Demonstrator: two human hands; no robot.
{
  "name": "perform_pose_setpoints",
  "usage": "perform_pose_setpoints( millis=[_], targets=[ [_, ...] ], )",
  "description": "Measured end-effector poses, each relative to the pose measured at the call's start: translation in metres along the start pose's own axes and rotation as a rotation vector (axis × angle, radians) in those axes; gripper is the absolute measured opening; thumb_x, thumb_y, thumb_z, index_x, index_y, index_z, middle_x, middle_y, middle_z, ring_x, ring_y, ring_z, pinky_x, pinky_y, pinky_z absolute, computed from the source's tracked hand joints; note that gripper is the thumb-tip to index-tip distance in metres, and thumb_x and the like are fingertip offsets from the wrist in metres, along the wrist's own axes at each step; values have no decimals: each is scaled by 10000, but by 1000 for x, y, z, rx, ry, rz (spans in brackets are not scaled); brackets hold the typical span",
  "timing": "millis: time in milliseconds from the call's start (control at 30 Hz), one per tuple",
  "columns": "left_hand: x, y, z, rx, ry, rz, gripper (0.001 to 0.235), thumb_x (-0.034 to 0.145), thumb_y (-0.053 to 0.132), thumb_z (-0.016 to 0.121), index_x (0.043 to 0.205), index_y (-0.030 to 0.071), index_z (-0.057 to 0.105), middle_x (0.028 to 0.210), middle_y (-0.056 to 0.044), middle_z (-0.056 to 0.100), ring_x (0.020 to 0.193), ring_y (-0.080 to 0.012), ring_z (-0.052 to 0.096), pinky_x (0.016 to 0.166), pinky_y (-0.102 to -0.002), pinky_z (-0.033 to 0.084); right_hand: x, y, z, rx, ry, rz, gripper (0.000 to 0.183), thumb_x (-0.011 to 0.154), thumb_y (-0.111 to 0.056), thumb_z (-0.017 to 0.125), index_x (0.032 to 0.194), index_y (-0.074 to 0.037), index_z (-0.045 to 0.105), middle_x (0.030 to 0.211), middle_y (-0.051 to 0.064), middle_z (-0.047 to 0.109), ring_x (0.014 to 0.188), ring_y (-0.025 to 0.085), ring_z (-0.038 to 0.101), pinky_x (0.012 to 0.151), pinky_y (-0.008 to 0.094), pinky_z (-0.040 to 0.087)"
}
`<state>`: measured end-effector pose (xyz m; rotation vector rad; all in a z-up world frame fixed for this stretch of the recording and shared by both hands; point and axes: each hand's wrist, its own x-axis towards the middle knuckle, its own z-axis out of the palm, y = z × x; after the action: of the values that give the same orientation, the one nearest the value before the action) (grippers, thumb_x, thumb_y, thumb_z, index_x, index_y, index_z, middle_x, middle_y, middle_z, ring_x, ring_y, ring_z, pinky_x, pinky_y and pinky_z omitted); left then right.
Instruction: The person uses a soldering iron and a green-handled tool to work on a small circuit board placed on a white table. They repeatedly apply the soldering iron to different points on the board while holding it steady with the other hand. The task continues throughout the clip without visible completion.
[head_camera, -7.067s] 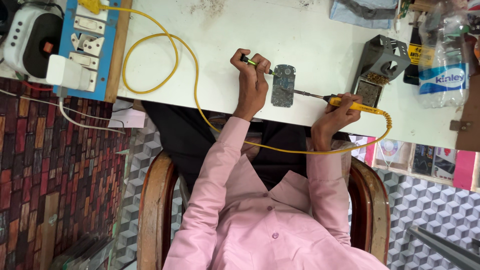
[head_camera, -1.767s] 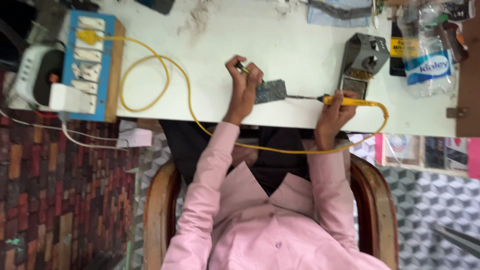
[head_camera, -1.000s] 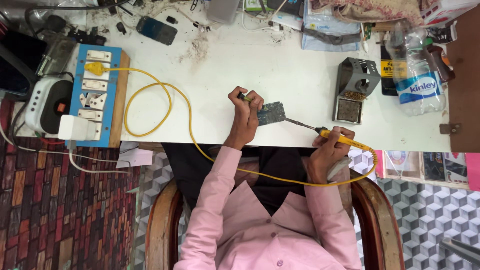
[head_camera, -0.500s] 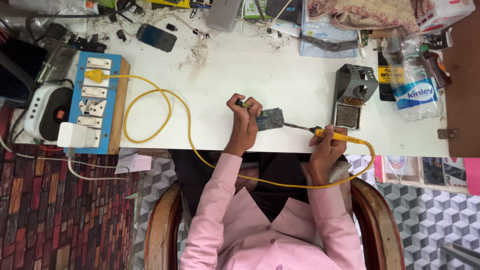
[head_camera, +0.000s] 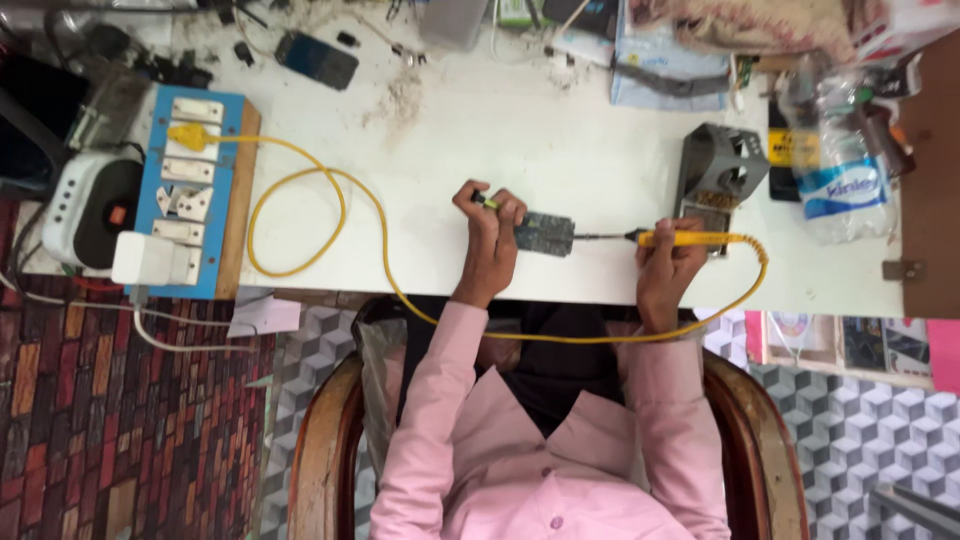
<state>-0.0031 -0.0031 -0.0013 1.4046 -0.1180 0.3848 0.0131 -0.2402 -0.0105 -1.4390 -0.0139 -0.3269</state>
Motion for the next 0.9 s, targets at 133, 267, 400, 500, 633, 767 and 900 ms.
perform_pose_setpoints(
  millis=[133, 267, 400, 500, 633, 767, 900],
  targets=[
    [2, 5, 1, 45, 52, -21, 223, 1166, 281, 340, 1202, 134, 177, 810, -61, 444, 789, -164, 393, 857, -347, 413, 0, -4, 3, -93, 27, 4, 171, 1093, -145, 563, 990, -46, 469, 683, 38, 555, 524, 82, 482, 489, 231, 381],
    [-1, 7, -1, 43, 35, -40, 239, 1156, 295, 345, 1194, 136, 170, 768, -48, 448, 761, -154, 412, 822, -338, 421, -5, -12, 6, -134, -2, -80, 154, 1077, -135, 562, 992, -29, 490, 696, 42, 578, 545, 79, 500, 504, 231, 397],
    [0, 10, 0, 85, 16, -19, 224, 1163, 298, 327, 1201, 137, 177, 792, -47, 462, 767, -150, 423, 824, -332, 429, -12, -29, 14, -249, 25, -101, 177, 1086, -116, 552, 949, -19, 496, 649, 41, 559, 531, 71, 470, 498, 225, 365],
    [-1, 12, 0, 92, 2, 1, 234, 1154, 298, 345, 1193, 133, 184, 784, -50, 474, 759, -157, 423, 806, -335, 429, -16, -42, 21, -216, -37, -147, 165, 1078, -115, 544, 957, -22, 480, 651, 34, 551, 538, 66, 479, 500, 219, 372],
    [0, 11, -1, 48, 16, -9, 245, 1151, 300, 354, 1209, 127, 191, 792, -55, 465, 763, -163, 420, 795, -341, 429, -14, -49, 24, -349, -114, -342, 175, 1126, -103, 550, 990, -10, 489, 719, 53, 538, 621, 101, 503, 580, 246, 403],
    [3, 5, -2, 38, 14, -4, 236, 1166, 273, 362, 1216, 133, 179, 801, -58, 443, 776, -159, 399, 833, -341, 419, -7, -42, 25, -233, -55, -183, 164, 1098, -121, 550, 997, -17, 474, 684, 36, 525, 562, 89, 490, 527, 237, 397],
    [1, 5, -4, 17, 33, -31, 227, 1155, 238, 369, 1215, 134, 177, 790, -57, 477, 788, -157, 443, 847, -341, 431, -14, -40, 25, -182, 24, -45, 165, 1096, -152, 527, 1006, -25, 469, 679, 28, 553, 534, 75, 487, 497, 226, 388]
  ],
)
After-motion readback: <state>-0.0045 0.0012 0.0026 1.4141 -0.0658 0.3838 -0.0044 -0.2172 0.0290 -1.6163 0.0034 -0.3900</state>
